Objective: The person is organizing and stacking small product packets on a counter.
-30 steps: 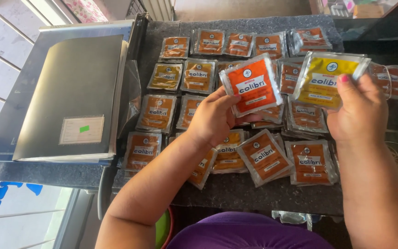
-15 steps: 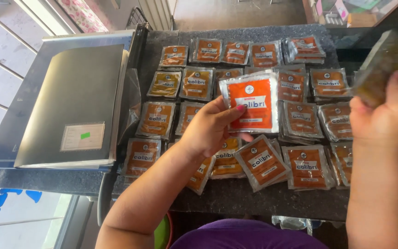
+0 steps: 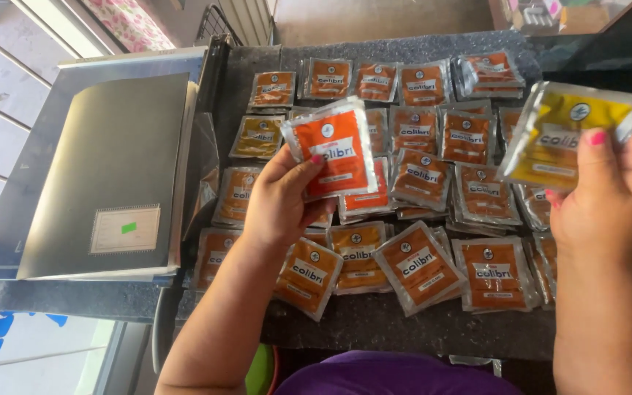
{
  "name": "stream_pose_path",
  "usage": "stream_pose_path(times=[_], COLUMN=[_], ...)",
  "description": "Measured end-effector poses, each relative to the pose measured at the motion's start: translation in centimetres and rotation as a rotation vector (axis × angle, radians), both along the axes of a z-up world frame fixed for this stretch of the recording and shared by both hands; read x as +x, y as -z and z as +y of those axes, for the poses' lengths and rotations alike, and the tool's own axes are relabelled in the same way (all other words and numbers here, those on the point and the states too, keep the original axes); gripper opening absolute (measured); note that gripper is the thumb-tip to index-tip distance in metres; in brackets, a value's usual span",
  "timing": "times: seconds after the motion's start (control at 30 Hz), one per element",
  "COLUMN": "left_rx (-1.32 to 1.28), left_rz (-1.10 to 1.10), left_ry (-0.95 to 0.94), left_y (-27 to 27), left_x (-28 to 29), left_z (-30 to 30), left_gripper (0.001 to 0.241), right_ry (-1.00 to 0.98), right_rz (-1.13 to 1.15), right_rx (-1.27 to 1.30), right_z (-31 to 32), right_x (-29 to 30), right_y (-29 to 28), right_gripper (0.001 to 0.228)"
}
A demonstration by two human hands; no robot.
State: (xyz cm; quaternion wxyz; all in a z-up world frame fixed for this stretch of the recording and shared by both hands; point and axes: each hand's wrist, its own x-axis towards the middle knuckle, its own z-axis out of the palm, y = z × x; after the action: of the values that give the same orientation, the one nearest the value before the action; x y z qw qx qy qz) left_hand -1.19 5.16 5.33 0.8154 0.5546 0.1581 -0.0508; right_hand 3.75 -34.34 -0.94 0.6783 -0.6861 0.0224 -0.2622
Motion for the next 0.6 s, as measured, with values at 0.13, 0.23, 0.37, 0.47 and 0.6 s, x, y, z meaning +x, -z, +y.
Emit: stream_pose_path(times=[0.13,0.23,0.37,0.47,0.6], left_rx=[0.106,0.053,0.038,0.126,0.293], left_rz=[-0.013,-0.061,-0.116,-0.129,-0.121], left_ry=[-0.060,-0.054,0.069,0.322,0.638], left_y=[1.1,0.9,2.1,2.5,3.4], left_x=[0.1,-0.1,0.0,0.3,1.1], left_z=[0.7,0.3,0.3,0.5,-0.8], left_gripper=[0.041,0.034,0.028,0.028,0.027], right_ry=[-0.001,-0.063,-0.136,-0.182,-0.293], right_rz=[0.050,0.000,0.021,0.010,-0.039], right_rx=[-0.043,0.069,0.070,0.198,0.575], right_z=[0.9,0.9,0.9,1.0,0.2], right_x=[-1.4,-1.8,-2.2,-1.8,-1.3], right_y=[-0.7,-1.6,-1.6,-2.0,-2.7], right_gripper=[0.027,0.034,0.053,0.038,0.057])
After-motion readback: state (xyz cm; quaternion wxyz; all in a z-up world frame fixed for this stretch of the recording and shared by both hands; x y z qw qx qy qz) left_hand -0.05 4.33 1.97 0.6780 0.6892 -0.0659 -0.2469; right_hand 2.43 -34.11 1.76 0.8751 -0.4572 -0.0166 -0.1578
